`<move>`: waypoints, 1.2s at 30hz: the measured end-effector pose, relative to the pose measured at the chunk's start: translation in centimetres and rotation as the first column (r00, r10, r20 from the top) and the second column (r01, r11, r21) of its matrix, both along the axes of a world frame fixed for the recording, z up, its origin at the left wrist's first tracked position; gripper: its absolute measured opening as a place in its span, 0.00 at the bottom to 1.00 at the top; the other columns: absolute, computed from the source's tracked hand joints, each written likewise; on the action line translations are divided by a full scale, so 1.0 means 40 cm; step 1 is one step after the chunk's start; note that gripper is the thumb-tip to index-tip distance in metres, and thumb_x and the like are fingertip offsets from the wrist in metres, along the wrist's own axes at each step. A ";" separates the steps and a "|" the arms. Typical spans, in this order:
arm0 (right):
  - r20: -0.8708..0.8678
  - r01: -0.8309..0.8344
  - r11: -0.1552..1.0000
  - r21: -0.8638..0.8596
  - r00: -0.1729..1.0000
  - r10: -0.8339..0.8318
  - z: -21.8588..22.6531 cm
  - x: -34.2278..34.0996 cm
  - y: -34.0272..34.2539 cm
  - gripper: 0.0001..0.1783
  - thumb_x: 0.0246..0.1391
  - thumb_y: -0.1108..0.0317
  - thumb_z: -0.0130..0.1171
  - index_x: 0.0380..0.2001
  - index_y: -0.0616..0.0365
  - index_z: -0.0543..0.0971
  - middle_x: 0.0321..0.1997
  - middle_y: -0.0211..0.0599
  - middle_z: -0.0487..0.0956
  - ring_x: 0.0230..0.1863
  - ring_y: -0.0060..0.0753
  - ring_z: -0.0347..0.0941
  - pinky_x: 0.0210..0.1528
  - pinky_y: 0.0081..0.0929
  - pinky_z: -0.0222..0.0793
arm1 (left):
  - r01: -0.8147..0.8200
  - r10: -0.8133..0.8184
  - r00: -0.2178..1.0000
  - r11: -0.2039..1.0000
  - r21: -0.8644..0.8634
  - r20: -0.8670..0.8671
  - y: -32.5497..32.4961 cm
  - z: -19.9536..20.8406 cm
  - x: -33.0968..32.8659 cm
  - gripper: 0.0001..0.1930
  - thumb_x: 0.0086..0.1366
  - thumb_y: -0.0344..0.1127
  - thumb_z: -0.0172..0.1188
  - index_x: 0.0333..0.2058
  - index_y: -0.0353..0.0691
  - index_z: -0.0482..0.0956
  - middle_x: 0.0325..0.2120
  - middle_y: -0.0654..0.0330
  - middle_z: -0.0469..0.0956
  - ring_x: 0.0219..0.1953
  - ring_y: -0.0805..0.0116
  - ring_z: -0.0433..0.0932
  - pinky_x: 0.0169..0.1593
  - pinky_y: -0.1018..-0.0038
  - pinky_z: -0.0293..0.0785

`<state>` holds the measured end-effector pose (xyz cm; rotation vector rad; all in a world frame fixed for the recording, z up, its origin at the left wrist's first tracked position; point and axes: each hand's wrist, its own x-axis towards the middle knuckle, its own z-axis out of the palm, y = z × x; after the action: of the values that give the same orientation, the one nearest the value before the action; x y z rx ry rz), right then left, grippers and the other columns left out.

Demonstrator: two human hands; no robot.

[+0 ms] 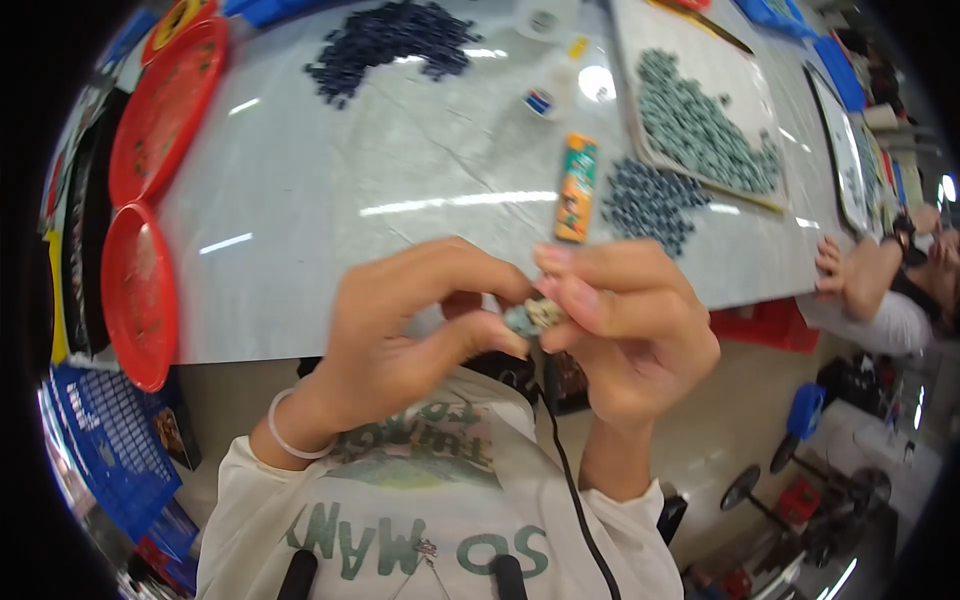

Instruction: Assembling small plastic toy components at a factory workbench.

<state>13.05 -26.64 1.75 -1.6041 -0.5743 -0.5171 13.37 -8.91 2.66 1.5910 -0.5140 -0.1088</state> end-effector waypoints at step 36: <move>-0.056 0.171 0.932 -0.321 0.978 -0.199 -0.058 0.004 0.079 0.05 0.48 0.84 0.50 0.28 0.67 0.75 0.29 0.40 0.75 0.30 0.29 0.70 0.35 0.20 0.66 | -0.466 0.855 0.516 0.331 0.821 -0.052 1.068 0.141 -0.076 0.20 0.63 0.43 0.47 0.50 0.39 0.69 0.44 0.59 0.72 0.52 0.69 0.65 0.53 0.72 0.61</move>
<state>13.21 -23.49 -0.57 -1.9894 -0.4569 -0.5094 10.34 33.81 8.30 2.3541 0.8087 -0.0468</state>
